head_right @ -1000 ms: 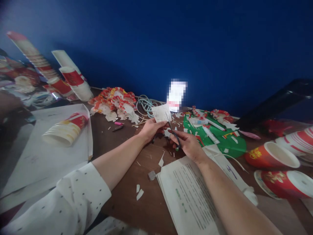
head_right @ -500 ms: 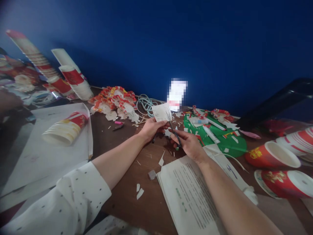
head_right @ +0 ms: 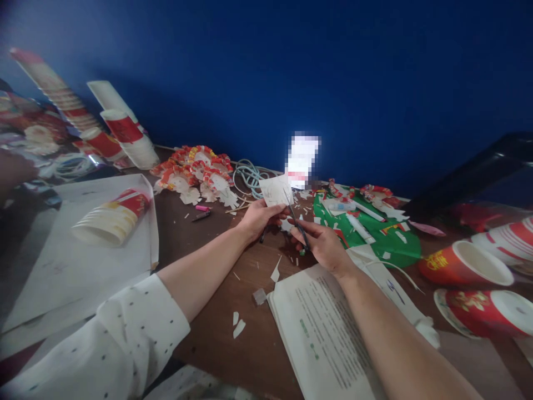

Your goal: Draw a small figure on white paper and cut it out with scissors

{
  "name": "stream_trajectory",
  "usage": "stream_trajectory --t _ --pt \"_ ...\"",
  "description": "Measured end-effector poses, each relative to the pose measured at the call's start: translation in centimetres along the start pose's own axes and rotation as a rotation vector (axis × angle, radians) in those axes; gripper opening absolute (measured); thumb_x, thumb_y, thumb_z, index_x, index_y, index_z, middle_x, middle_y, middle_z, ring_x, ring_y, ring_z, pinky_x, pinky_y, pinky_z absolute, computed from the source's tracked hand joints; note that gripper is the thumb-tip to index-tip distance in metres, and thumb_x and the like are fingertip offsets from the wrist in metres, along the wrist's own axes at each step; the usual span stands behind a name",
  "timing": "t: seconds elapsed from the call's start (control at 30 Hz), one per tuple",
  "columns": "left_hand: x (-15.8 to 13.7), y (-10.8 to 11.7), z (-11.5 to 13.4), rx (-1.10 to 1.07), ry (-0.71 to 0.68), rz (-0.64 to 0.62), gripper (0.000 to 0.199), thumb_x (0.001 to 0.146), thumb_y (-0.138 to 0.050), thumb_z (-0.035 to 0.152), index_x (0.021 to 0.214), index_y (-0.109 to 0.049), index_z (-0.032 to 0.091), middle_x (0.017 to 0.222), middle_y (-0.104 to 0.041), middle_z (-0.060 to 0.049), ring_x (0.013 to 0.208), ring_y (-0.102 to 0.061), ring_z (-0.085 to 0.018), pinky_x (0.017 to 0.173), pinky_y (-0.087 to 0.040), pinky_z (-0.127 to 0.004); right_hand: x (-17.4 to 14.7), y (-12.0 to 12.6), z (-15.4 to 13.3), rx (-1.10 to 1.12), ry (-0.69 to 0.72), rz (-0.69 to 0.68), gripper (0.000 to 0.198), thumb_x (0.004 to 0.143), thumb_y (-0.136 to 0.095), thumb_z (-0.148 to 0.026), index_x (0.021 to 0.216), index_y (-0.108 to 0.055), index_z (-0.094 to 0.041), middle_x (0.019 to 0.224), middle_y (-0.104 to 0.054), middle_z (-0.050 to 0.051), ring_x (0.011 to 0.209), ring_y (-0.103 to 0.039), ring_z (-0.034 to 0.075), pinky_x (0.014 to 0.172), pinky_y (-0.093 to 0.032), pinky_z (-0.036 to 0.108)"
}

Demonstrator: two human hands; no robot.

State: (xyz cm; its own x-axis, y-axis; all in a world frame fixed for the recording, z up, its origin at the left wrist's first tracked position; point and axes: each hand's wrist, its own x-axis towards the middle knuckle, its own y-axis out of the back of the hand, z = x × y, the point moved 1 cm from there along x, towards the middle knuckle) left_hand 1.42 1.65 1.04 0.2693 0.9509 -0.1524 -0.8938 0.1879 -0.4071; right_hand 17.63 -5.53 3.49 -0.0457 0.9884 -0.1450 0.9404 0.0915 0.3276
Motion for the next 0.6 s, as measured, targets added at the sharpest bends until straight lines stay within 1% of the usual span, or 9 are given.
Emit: stream_trajectory --t 0.2,0.4,0.6 --pt "-0.11 -0.06 0.04 -0.008 -0.008 0.003 0.01 0.076 -0.071 0.019 0.081 -0.068 0.01 0.077 -0.073 -0.009 0.064 -0.066 -0.013 0.058 -0.048 -0.021 -0.07 -0.13 -0.32 0.007 -0.007 0.011 0.047 0.071 -0.073 -0.057 0.102 -0.077 -0.022 0.071 -0.064 0.001 0.06 -0.054 0.014 0.062 -0.045 0.029" --pt "-0.16 -0.12 0.13 0.005 0.003 0.026 0.011 0.076 -0.072 0.019 0.081 -0.068 0.011 0.077 -0.072 -0.009 0.064 -0.066 -0.013 0.058 -0.047 -0.022 -0.07 -0.21 -0.49 -0.024 0.007 0.011 0.046 0.072 -0.072 -0.057 0.103 -0.077 -0.023 0.071 -0.065 0.002 0.06 -0.055 0.016 0.061 -0.045 0.03" --pt "-0.11 -0.07 0.08 0.008 0.004 0.024 0.013 0.075 -0.074 0.021 0.081 -0.068 0.011 0.078 -0.073 -0.009 0.065 -0.066 -0.013 0.059 -0.047 -0.023 0.03 -0.15 -0.13 -0.025 0.025 0.0 0.044 0.074 -0.071 -0.056 0.102 -0.077 -0.023 0.07 -0.064 0.002 0.061 -0.055 0.016 0.06 -0.046 0.03"
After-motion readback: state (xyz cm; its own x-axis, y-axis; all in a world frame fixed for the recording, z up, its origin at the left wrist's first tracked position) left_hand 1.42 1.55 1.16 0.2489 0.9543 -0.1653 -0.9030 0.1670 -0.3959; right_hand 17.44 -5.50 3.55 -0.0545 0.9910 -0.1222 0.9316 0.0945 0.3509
